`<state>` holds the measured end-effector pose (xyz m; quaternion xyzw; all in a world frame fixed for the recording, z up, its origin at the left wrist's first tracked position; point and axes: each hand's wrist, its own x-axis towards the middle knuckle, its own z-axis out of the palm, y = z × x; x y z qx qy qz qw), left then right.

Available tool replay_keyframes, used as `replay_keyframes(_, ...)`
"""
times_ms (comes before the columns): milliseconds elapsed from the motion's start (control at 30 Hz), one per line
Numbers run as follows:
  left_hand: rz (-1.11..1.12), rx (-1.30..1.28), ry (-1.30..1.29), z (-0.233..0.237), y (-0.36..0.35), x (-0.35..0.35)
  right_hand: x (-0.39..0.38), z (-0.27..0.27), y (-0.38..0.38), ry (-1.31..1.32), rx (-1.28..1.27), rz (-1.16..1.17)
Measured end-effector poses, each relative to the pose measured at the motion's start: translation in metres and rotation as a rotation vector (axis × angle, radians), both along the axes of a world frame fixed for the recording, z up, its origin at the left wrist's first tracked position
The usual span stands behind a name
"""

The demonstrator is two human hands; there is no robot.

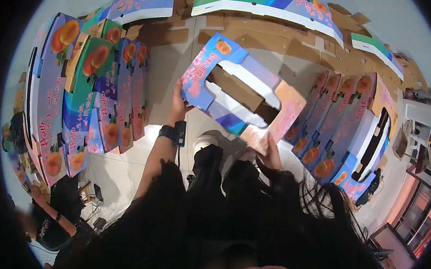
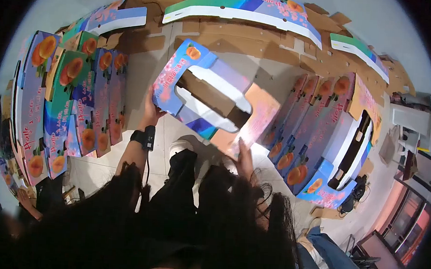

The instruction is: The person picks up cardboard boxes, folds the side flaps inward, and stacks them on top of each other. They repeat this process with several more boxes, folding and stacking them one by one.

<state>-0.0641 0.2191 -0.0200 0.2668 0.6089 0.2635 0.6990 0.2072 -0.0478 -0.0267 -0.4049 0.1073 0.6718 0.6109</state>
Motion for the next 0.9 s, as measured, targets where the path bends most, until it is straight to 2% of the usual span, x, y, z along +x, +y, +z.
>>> replay_keyframes(67, -0.072, -0.044, 0.076, 0.006, 0.004, 0.005, 0.023, -0.015, 0.01, -0.532, -0.037, 0.045)
replay_keyframes(100, -0.171, -0.077, 0.06, -0.005, 0.01, 0.004, 0.029, 0.01, 0.033, -0.577, -0.097, -0.076)
replay_keyframes(167, -0.353, -0.148, 0.018, -0.036, 0.02, 0.003, 0.048, -0.003, 0.042, -0.288, 0.146, -0.392)
replay_keyframes(200, -0.437, -0.197, 0.009, -0.028, 0.021, 0.015, 0.056, -0.006, 0.06, -0.277, 0.054, -0.443)
replay_keyframes(300, -0.468, -0.159, 0.04, 0.001, 0.008, 0.047, 0.069, 0.002, 0.088, -0.348, 0.116, -0.364)
replay_keyframes(333, -0.463, -0.173, 0.006, 0.018, 0.007, 0.056, 0.072, 0.003, 0.097, -0.358, 0.1, -0.339)
replay_keyframes(433, -0.386, -0.265, -0.028, 0.005, 0.007, 0.062, 0.08, 0.005, 0.115, -0.385, 0.049, -0.259)
replay_keyframes(533, -0.144, -0.402, -0.072, -0.025, 0.008, 0.06, 0.074, 0.007, 0.117, -0.376, -0.062, -0.287)
replay_keyframes(633, -0.272, -0.179, 0.007, -0.055, 0.008, 0.05, 0.08, 0.019, 0.135, -0.665, -0.21, -0.47)
replay_keyframes(667, -0.274, -0.065, -0.02, -0.043, 0.009, 0.054, 0.099, -0.006, 0.133, -1.016, -0.373, -0.465)
replay_keyframes(733, -0.328, 0.136, -0.042, -0.011, 0.015, 0.068, 0.127, 0.003, 0.144, -1.453, -0.477, -0.405)
replay_keyframes(800, -0.466, 0.294, -0.008, -0.006, 0.025, 0.082, 0.147, 0.003, 0.147, -1.55, -0.535, -0.323)
replay_keyframes(833, -0.557, 0.362, 0.023, -0.007, 0.028, 0.085, 0.155, 0.001, 0.148, -1.43, -0.538, -0.284)
replay_keyframes(900, -0.447, 0.319, -0.001, -0.009, 0.025, 0.085, 0.159, -0.004, 0.145, -1.353, -0.539, -0.208)
